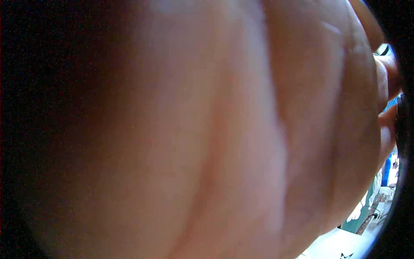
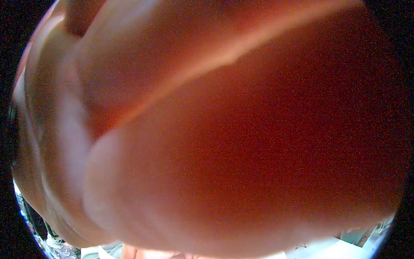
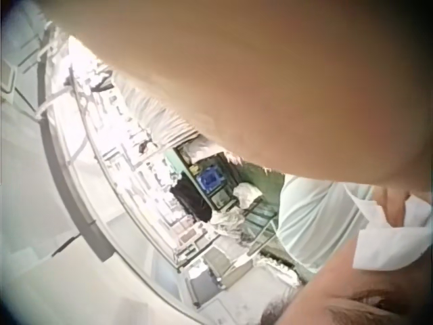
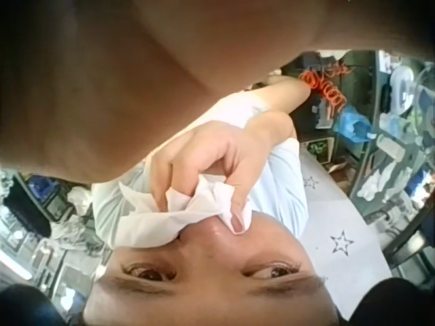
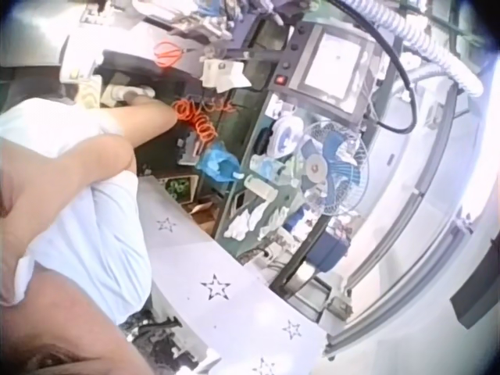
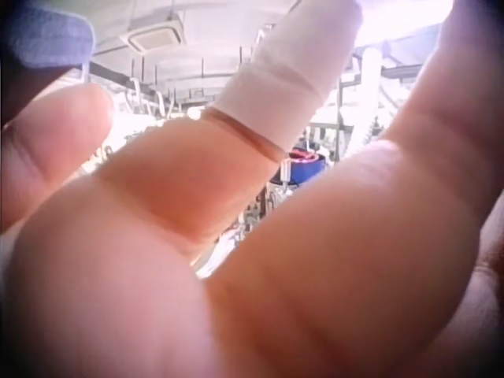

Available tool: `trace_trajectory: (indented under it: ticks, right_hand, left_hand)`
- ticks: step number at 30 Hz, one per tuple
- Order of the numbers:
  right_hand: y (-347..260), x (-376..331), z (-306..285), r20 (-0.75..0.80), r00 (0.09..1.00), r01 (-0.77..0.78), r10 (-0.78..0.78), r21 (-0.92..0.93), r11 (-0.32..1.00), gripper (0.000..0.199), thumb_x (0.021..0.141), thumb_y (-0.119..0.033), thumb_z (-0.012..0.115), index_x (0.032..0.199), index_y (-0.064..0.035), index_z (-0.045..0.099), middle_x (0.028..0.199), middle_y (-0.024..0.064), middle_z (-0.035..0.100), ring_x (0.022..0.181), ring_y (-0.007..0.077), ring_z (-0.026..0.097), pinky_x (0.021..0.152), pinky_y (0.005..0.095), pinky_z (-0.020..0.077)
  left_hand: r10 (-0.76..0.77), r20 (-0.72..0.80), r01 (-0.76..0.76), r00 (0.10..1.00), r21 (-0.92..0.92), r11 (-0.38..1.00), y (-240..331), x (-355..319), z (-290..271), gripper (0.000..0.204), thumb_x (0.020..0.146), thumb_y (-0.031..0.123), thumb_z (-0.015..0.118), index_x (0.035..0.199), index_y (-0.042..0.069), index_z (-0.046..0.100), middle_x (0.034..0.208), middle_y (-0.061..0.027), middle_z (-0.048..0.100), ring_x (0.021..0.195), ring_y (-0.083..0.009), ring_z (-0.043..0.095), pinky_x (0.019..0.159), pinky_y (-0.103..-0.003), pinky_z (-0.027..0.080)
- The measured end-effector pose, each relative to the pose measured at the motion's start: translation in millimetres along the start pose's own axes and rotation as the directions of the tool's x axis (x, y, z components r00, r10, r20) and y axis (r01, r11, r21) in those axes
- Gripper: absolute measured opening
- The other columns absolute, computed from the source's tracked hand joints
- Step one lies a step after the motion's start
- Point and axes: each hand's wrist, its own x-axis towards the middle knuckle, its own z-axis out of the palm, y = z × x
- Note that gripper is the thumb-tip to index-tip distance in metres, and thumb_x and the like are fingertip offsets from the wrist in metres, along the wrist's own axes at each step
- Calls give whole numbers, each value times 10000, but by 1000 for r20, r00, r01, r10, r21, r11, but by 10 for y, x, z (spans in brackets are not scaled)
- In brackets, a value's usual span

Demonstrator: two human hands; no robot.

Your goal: The person feeds wire ends into a machine by hand, rearranges bundles of wires on the table, and inserts wire ends into the machine.

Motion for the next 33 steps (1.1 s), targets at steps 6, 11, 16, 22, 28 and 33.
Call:
trace_trajectory:
  ticks: [6, 11, 16, 22, 28, 33]
  right_hand:
    - [90, -256, 38, 80, 948, 318, -308, -207, 925, 346, 803, -228, 769, 948, 53, 626, 1018, 179, 601, 902, 300, 585, 781, 377, 482]
    - [14, -321, 69, 131, 802, 586, -582, -360, 726, 279, 832, -204, 740, 887, 49, 638, 995, 192, 614, 863, 305, 589, 744, 371, 498]
    - [-545, -399, 50, 178, 956, 291, -234, -462, 838, 249, 861, -182, 705, 879, 58, 640, 1002, 213, 616, 838, 315, 591, 710, 371, 511]
    - [-544, -512, -92, 251, 944, 314, -213, -498, 808, 229, 883, -156, 668, 895, 70, 634, 1010, 223, 614, 826, 327, 595, 703, 371, 513]
    - [-131, -413, -3, 262, 828, 561, -496, -385, 733, 198, 895, -105, 628, 902, 93, 621, 1024, 250, 603, 824, 343, 596, 689, 384, 517]
    - [-407, -470, 218, 237, 954, 276, -186, -443, 853, 201, 904, -90, 600, 900, 110, 611, 1017, 287, 588, 807, 359, 598, 675, 407, 518]
  left_hand:
    - [-8, 17, 8, 1000, 1, 1000, -221, 130, 173, 651, 1010, 463, 271, 1511, 115, 43, 1533, -236, 101, 1412, -434, 125, 1110, -629, 158]
    - [-10, 38, 10, 999, -2, 1000, -319, 189, 278, 650, 1010, 462, 271, 1510, 114, 45, 1532, -238, 106, 1410, -437, 128, 1109, -629, 159]
    - [-11, 51, 11, 999, 0, 1000, -393, 290, 293, 650, 1010, 462, 271, 1510, 112, 47, 1530, -241, 111, 1409, -439, 131, 1109, -630, 160]
    - [13, 74, -15, 997, 27, 1000, -493, 374, 255, 649, 1010, 461, 272, 1509, 110, 49, 1527, -244, 118, 1407, -443, 135, 1108, -631, 161]
    - [-3, 92, 1, 996, 22, 1000, -440, 207, 277, 648, 1010, 460, 272, 1509, 108, 52, 1525, -247, 124, 1405, -446, 138, 1107, -631, 162]
    - [-4, 116, -1, 993, 39, 999, -403, 96, 396, 648, 1011, 459, 272, 1509, 107, 54, 1523, -249, 129, 1403, -449, 141, 1107, -632, 163]
